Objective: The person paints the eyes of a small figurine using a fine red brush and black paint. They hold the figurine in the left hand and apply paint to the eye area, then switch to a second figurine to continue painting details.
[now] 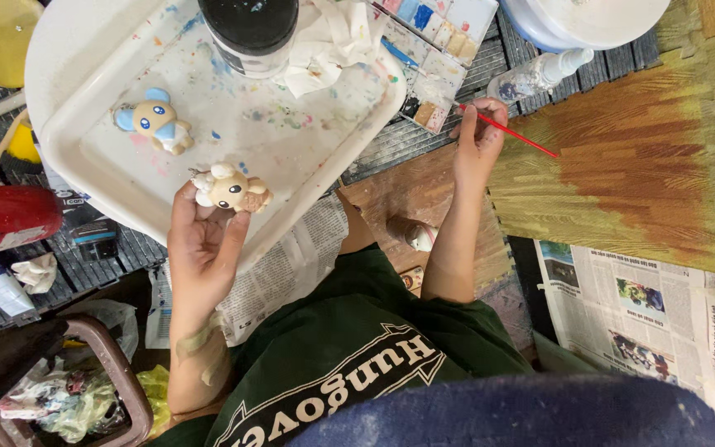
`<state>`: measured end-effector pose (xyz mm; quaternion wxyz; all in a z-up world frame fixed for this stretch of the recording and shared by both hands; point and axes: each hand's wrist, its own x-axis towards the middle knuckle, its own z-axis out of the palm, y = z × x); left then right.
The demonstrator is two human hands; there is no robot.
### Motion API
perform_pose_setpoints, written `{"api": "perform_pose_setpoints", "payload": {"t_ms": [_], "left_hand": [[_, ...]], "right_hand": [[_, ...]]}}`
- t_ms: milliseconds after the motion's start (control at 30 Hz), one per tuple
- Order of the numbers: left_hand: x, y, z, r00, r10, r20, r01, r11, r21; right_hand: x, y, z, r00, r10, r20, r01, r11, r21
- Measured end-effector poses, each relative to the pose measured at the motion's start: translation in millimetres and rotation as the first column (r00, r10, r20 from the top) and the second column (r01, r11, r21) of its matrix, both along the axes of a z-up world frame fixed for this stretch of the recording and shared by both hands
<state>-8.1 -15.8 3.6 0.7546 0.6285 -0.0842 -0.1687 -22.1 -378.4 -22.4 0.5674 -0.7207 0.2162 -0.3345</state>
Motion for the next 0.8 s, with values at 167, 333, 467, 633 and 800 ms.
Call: {"api": "perform_pose_setpoints", "payload": {"t_ms": [167, 333, 467, 633, 800], "left_hand": [[0, -1, -1, 1.0, 0.001, 0.013, -0.001, 0.999, -0.044], [-1, -2, 1, 1.0, -0.002, 0.027, 0.003, 0.999, -0.042], [-1, -2, 1, 1.0, 0.001, 0.017, 0.0, 0.999, -0.04], [-1, -1, 1, 1.0, 0.003, 0.01, -0.002, 0.999, -0.039], [-2, 0, 0, 1.0, -0.002, 0.015, 0.003, 0.999, -0.041]], "right_hand": [[-6, -6, -12, 1.0, 0.012, -0.001, -0.012, 1.0, -0.008], [-14, -12, -25, 1.0, 0.026, -0.017, -0.027, 0.999, -0.028], [-18, -15, -33, 0.998, 0.059, 0.024, -0.058, 0.998, -0.036], [-20, -17, -36, 0.994, 0.067, 0.085, -0.064, 0.997, -0.041], [-22, -19, -41, 0.999, -0.041, 0.005, 0.041, 0.999, -0.023]]}}
